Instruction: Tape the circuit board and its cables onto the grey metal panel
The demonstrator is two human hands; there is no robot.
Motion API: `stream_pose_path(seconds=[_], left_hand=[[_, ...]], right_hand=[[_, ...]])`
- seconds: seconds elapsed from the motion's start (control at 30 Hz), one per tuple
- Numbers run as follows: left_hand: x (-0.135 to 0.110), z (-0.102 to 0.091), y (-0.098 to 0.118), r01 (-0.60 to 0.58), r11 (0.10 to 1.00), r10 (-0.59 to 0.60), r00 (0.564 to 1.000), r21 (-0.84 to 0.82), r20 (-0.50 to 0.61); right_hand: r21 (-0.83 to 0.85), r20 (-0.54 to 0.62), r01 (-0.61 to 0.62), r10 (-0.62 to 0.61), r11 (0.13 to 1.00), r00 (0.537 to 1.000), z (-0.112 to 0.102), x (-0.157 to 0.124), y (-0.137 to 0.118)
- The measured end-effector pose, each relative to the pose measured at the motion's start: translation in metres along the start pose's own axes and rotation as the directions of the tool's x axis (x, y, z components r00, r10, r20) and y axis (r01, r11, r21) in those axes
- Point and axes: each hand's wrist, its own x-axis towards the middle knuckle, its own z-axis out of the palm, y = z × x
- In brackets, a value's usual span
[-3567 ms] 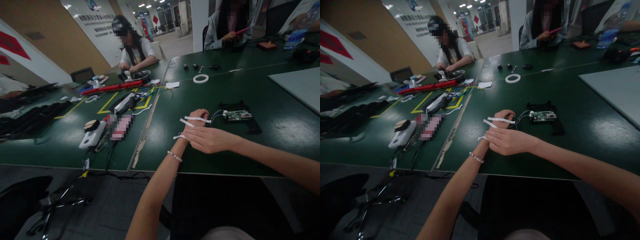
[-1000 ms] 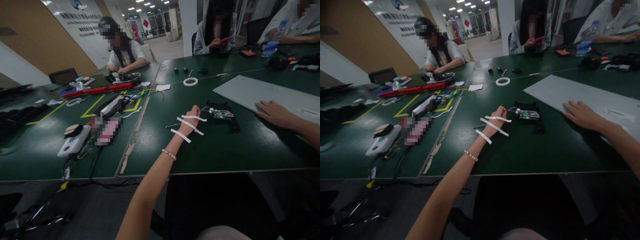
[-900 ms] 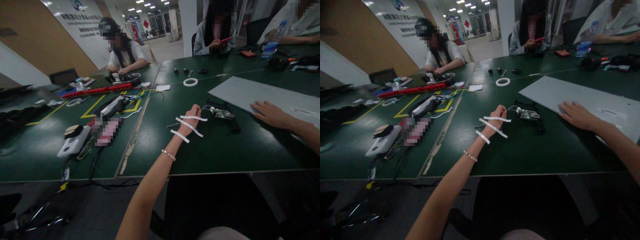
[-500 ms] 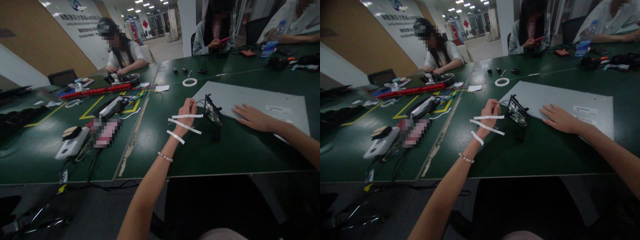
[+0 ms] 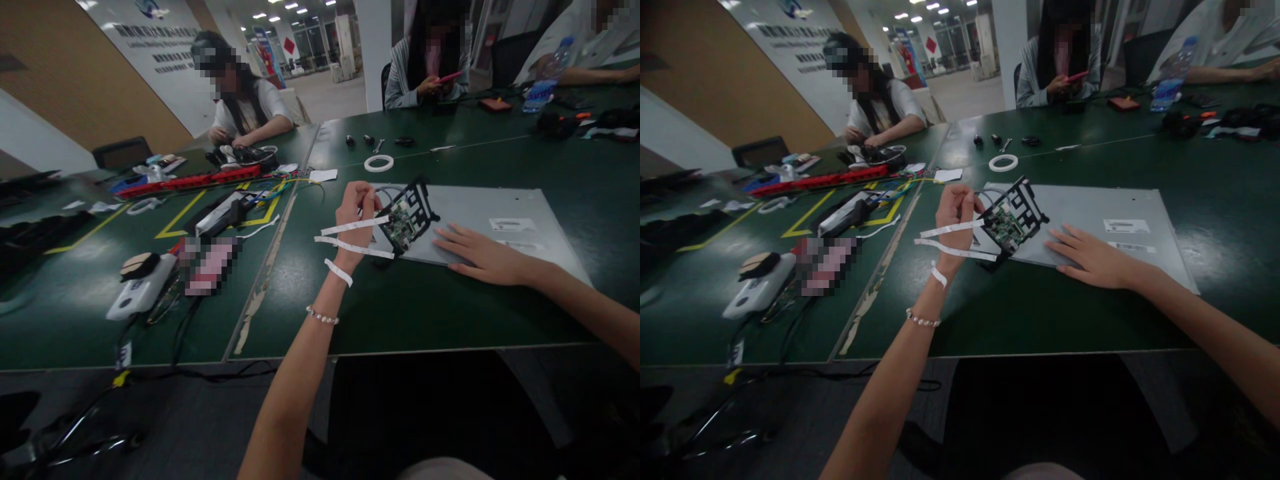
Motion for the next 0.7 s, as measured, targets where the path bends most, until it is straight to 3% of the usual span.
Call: stream_pose_path(seconds=[0.23,0.4,0.53,0.7], left_hand=[[-0.007,0.008,-0.004,0.102,0.993,-0.100,0.994,-0.055,0.034],[-0.009,-0.003,-0.023,0.128,0.952,-0.159,0.983,0.279,0.091],[-0.011,-0.013,-0.033,0.059,0.816,-0.225,0.949,0.575,0.221],[-0.013,-0.018,-0.035,-0.036,0.676,-0.292,0.904,0.736,0.313]], right_hand=[[0.085,0.032,0.026,-0.029,0.996,0.999,-0.006,0.005,-0.019],[0.144,0.027,0.017,-0.021,0.989,0.999,-0.009,0.004,-0.019],[0.208,0.010,0.005,-0.007,0.978,1.000,-0.008,0.001,-0.015],[0.243,-0.083,-0.080,0.103,0.967,0.991,-0.008,-0.003,-0.006]])
